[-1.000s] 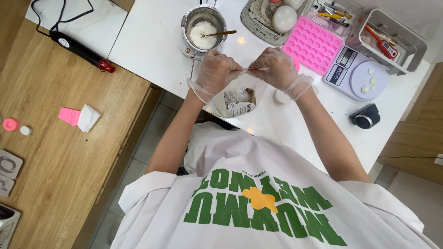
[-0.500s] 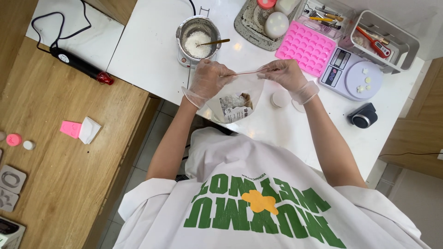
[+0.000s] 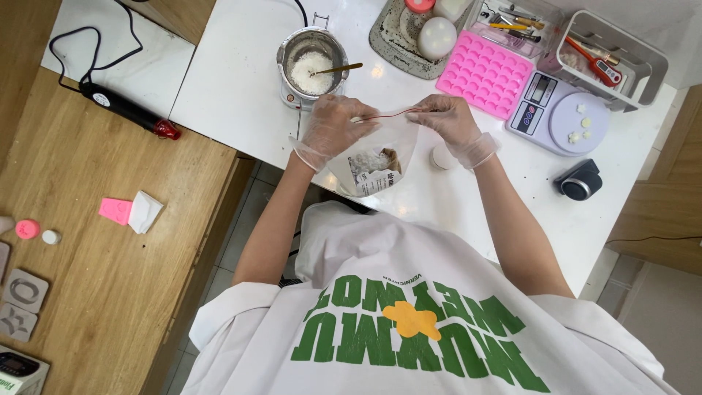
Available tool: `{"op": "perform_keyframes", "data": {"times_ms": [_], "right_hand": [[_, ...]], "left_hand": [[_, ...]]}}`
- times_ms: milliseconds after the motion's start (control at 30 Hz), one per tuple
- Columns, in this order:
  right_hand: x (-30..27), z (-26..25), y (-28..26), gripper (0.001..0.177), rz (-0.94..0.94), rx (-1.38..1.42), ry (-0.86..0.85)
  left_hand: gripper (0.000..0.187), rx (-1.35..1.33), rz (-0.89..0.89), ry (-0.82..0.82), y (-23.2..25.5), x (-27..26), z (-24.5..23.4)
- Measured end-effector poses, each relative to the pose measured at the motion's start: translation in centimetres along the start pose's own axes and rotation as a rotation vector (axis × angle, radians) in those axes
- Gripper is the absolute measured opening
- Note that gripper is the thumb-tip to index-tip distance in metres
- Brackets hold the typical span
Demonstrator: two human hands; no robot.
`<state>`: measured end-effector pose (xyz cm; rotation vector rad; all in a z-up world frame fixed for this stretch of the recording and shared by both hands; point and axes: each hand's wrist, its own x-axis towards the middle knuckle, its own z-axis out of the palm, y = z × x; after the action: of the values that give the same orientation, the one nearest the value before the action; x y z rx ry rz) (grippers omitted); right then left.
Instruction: Scooping white wax flakes from a bag into a small melting pot using a spoon.
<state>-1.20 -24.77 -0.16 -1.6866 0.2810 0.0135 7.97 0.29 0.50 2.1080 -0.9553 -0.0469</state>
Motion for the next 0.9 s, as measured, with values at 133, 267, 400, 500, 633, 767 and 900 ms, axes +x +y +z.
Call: {"op": "perform_keyframes", "data": {"times_ms": [133, 267, 400, 500, 633, 767, 900], "right_hand": [[-0.4, 0.3, -1.5, 0.022, 0.018, -0.002, -0.006], [-0.4, 0.0, -1.4, 0.023, 0.009, -0.026, -0.014], [-0.8, 0.9, -2.0, 0.024, 0.023, 0.012, -0.011], [-0.5, 1.2, -1.3, 0.023, -0.017, -0.001, 0.011], [-0.7, 1.9, -1.7, 0.022, -0.027, 0.019, 0.056], [-1.2, 2.0, -2.7, 0.021, -0.023, 0.001, 0.062], [-1.1, 0.3, -0.7, 0.022, 0.015, 0.042, 0.084]], "left_hand": [[0.017, 0.047, 0.080, 0.014, -0.4, 0.9, 1.7], [0.010, 0.027, 0.105, 0.001, 0.4, 1.0, 1.2], [0.008, -0.038, 0.113, -0.033, 0.8, 1.0, 0.5], [0.007, -0.081, 0.105, -0.038, 0.5, 1.2, 0.6], [0.011, -0.111, 0.078, -0.047, 0.5, 1.0, 1.3], [0.012, -0.034, 0.097, -0.036, 1.0, 1.5, 1.7], [0.007, -0.070, 0.104, -0.045, 0.4, 1.6, 2.0]]}}
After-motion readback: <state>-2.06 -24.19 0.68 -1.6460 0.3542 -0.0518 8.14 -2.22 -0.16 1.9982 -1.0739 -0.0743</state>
